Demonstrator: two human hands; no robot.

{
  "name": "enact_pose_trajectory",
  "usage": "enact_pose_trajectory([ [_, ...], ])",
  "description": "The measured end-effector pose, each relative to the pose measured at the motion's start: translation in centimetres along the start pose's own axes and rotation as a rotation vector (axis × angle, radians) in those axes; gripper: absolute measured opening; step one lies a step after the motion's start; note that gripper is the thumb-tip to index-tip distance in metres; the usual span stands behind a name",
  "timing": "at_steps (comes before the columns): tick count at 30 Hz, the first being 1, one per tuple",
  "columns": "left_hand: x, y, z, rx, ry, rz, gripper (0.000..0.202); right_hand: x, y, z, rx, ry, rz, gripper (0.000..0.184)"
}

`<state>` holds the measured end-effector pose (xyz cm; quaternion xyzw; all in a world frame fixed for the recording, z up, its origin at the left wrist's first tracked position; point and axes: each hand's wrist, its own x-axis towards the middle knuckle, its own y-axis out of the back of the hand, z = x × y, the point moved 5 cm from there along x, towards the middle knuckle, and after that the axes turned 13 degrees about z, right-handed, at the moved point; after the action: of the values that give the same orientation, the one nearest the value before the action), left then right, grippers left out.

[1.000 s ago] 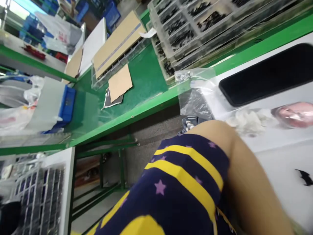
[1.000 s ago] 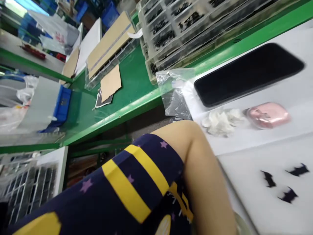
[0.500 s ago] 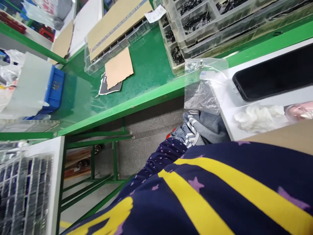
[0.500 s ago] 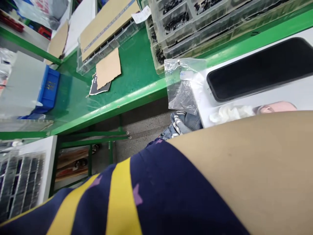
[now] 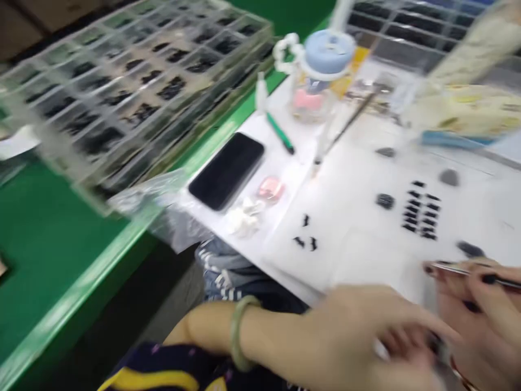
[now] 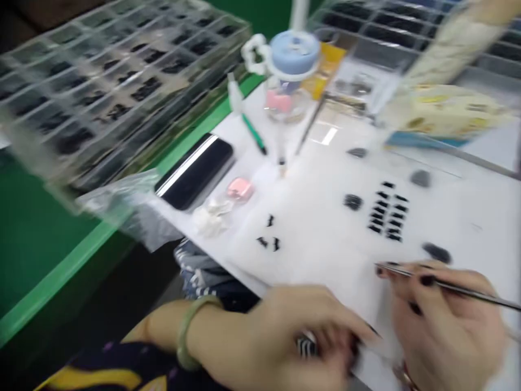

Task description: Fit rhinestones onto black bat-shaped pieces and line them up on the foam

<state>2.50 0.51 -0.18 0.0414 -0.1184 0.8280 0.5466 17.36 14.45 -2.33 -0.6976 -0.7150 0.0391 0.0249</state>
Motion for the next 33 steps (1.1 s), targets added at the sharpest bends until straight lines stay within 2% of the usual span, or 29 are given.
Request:
enact_pose_trajectory([
  [1,0.4,0.5,-0.4,0.004,0.047,-0.030,0.024,-0.5,0.8,-0.3,0.021,0.061,0.028,0.024],
  [2,0.8,1.3,-0.8,0.043,0.090,-0.004,0.025,-0.9,1.1,-0.4,0.038,0.116,0.026,0.020],
  [4,1.6,2.3,-1.6,0.045,0.150,-0.030,0.027,-1.5,0.6,-0.2,0.048,0.171,-0.045,0.014],
  [6,1.9,2.5,-2.4,0.028,0.217,-0.074,0.031,-1.8,-0.4,0.2,0.049,0.176,-0.153,0.009],
  [9,1.6,2.4,-3.4,0.003,0.340,-0.103,0.036,-2.1,-1.3,0.2,0.039,0.166,-0.262,0.011],
  [15,1.2,3.0,-3.5,-0.065,0.551,-0.061,0.041,-3.2,-1.5,-0.9,-0.029,0.137,-0.357,0.021],
  [20,1.2,3.5,-3.3,-0.008,0.523,-0.090,0.045,-4.1,-2.1,-1.1,-0.020,0.039,-0.433,0.020],
  [23,1.0,3.7,-3.2,0.006,0.506,-0.096,0.049,-4.4,-2.5,-1.2,-0.041,0.038,-0.470,0.018],
  [29,1.1,3.7,-2.8,0.034,0.521,-0.117,0.049,-4.6,-2.5,-1.6,-0.135,0.037,-0.446,0.014],
  [33,1.3,3.7,-2.5,0.034,0.503,-0.062,0.042,-4.8,-2.4,-1.6,-0.159,-0.053,-0.409,0.017],
])
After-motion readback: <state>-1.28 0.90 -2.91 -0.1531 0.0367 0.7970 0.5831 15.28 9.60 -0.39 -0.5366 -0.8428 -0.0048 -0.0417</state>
